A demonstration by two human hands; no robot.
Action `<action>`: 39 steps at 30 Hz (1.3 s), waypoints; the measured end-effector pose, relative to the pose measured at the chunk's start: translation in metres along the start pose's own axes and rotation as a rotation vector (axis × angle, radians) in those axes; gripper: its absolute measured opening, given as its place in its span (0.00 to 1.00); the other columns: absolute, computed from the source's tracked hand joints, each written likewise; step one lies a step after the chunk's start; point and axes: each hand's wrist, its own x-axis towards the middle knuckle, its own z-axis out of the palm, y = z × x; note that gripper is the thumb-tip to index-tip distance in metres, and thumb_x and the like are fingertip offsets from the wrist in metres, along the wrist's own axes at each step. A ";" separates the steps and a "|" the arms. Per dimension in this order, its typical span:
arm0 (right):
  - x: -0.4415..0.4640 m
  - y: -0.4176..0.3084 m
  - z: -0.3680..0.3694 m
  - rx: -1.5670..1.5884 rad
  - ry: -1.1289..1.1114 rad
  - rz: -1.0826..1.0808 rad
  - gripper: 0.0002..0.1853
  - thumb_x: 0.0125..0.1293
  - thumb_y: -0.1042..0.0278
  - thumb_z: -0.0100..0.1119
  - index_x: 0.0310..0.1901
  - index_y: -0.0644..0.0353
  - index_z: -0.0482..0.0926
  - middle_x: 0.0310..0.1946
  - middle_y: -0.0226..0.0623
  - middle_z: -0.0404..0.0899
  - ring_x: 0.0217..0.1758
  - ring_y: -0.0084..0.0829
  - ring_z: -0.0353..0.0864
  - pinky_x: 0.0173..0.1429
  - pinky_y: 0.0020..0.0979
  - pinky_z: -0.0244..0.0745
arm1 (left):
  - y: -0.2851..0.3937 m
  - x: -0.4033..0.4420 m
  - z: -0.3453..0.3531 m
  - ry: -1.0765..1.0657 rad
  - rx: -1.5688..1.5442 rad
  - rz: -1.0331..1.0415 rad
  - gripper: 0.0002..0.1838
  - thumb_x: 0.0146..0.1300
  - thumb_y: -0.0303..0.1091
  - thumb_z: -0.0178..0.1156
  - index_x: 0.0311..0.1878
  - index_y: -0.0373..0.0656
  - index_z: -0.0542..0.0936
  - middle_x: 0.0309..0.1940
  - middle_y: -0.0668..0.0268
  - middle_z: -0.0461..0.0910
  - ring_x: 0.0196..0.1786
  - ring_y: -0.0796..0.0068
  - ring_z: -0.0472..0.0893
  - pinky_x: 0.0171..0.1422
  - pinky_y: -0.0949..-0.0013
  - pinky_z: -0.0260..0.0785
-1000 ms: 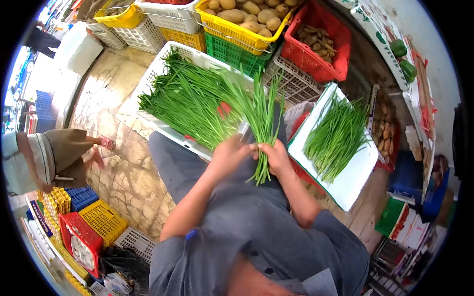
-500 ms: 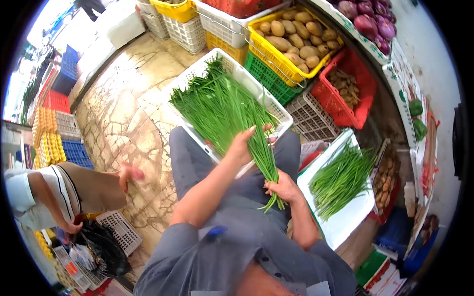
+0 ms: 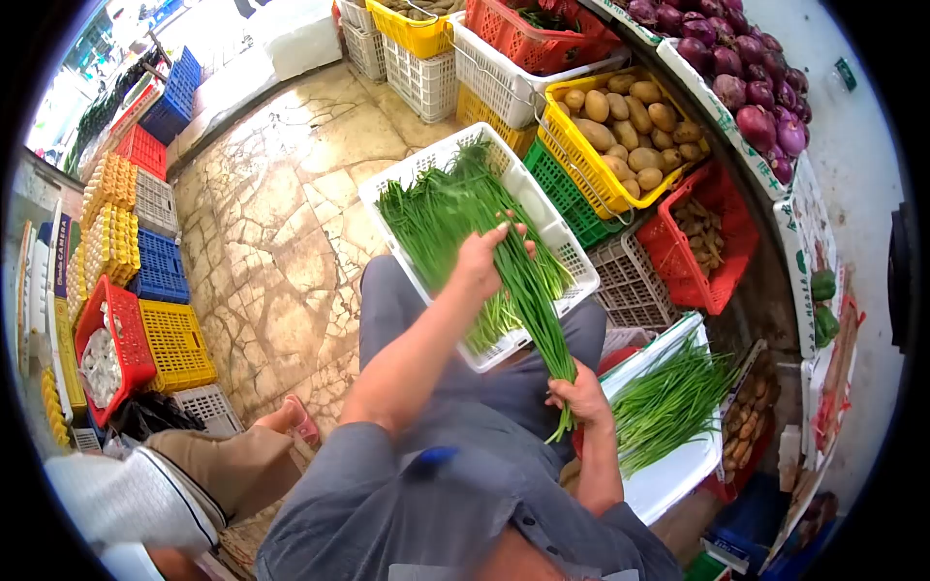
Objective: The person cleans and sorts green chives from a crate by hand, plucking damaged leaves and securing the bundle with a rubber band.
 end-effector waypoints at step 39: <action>-0.131 0.204 -0.247 -0.334 1.427 0.196 0.36 0.62 0.53 0.70 0.61 0.78 0.73 0.55 0.62 0.80 0.61 0.53 0.80 0.66 0.40 0.73 | 0.019 0.022 -0.169 0.317 0.376 -0.143 0.12 0.76 0.41 0.56 0.54 0.46 0.78 0.44 0.65 0.82 0.50 0.59 0.81 0.63 0.53 0.73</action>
